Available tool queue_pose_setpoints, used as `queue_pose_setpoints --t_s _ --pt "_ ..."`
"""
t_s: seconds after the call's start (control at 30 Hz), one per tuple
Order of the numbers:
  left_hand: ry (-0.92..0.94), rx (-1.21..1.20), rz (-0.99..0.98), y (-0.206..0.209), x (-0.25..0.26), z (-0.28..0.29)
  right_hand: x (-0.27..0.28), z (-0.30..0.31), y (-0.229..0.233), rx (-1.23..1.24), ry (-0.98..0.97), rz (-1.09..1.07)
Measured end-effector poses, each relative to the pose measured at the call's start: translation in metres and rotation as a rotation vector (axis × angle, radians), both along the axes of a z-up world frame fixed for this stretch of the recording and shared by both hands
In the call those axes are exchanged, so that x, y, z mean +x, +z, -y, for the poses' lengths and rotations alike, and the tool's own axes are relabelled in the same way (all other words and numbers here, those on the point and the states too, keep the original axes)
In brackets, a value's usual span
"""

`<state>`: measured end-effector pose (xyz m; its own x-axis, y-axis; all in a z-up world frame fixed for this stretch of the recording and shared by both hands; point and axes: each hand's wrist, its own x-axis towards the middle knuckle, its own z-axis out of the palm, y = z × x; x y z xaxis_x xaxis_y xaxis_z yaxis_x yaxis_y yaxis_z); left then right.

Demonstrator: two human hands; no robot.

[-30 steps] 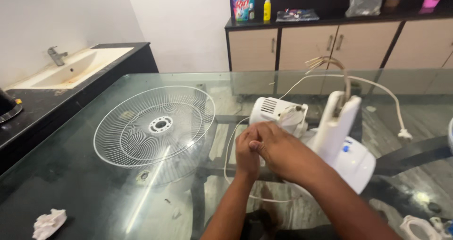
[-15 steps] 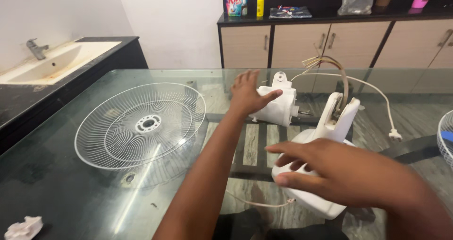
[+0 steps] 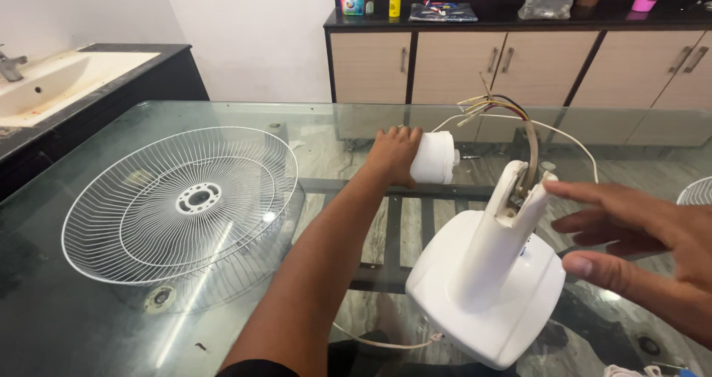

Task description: The person uses a screwdriver to tighten screws on a white fan motor housing, then attaches the motor to the fan stand. The person handles the motor housing, screwdriver, and fan stand.

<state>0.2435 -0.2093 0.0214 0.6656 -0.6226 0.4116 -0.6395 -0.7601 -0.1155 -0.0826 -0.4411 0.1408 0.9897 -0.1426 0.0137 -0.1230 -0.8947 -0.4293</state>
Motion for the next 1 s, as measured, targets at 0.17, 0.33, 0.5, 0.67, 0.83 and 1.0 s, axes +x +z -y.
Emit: queue_pose_setpoints --t_s 0.17,0.33,0.5,0.67,0.83,1.0 --pt "0.076 -0.05 -0.039 0.017 -0.026 -0.026 0.02 -0.016 0.014 -0.067 -0.116 0.025" --pt "0.263 -0.222 -0.11 0.057 -0.058 -0.074 0.047 -0.037 0.015 -0.062 0.097 0.016" --pt "0.27 -0.572 -0.152 0.128 -0.099 -0.127 0.059 -0.07 0.01 -0.009 0.029 0.01" --pt "0.187 -0.633 -0.081 0.211 -0.148 -0.161 0.059 -0.115 0.004 0.08 -0.001 0.131" --pt "0.103 -0.409 -0.043 0.278 -0.208 -0.169 0.038 -0.114 0.028 0.144 0.037 0.291" --pt "0.035 -0.196 -0.23 0.324 -0.294 -0.131 -0.009 -0.111 0.042 -0.014 0.327 1.131"
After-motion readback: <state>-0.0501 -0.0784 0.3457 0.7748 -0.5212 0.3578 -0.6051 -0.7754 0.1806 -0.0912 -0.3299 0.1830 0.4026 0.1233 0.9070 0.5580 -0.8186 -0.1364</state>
